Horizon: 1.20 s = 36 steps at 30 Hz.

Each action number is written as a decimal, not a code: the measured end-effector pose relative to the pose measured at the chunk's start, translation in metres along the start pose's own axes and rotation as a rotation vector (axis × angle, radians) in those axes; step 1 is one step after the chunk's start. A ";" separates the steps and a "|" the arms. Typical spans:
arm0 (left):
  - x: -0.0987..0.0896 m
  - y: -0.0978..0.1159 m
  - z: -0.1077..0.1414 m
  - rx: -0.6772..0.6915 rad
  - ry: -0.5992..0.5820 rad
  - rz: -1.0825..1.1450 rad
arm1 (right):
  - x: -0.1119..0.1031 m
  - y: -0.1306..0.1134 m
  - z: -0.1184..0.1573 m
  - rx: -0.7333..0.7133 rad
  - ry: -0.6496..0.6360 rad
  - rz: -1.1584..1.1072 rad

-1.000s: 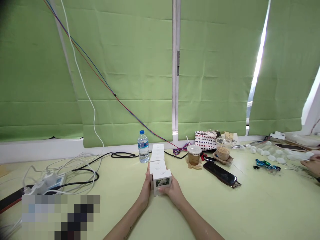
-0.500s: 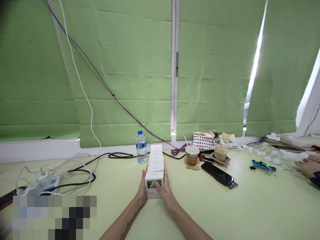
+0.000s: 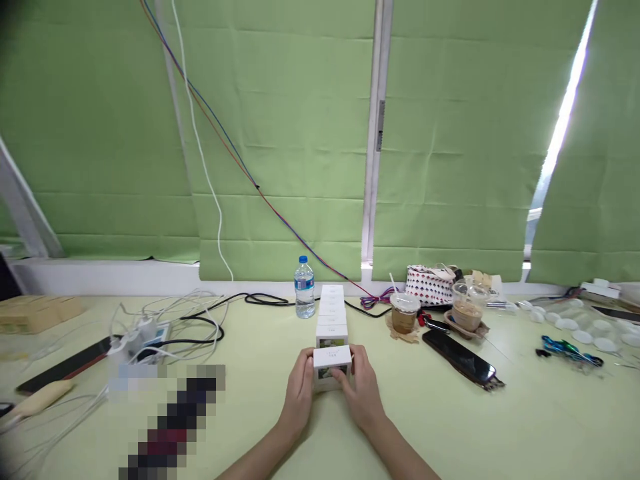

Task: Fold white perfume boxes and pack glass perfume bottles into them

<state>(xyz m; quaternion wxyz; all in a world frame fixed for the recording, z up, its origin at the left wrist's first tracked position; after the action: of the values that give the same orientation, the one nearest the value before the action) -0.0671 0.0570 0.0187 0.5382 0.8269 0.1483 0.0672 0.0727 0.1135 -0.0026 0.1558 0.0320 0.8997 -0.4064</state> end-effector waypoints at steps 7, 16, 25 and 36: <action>-0.008 0.005 0.030 0.107 -0.333 -0.025 | 0.005 0.003 0.003 0.083 -0.212 -0.301; -0.012 0.007 0.028 -0.095 -0.066 -0.092 | 0.005 -0.018 0.011 0.039 -0.221 -0.432; -0.028 0.017 0.013 0.314 -0.099 -0.787 | 0.020 -0.024 0.014 -0.075 -0.249 -0.131; -0.029 0.018 0.012 0.324 -0.198 -0.881 | 0.021 -0.010 0.014 0.012 -0.254 -0.080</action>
<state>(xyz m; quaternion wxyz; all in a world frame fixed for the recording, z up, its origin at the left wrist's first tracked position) -0.0881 0.0304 0.0314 0.3911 0.7612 0.4412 -0.2703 0.0542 0.0955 -0.0105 0.2519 -0.0548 0.8708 -0.4187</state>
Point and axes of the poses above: each hand's wrist, its own z-axis away from the middle knuckle, its own x-axis out of the palm, y = z × x, the point moved 3 cm from there along -z, towards the middle knuckle, and after that the axes turned 4 degrees about -x, right-handed, at the moved point
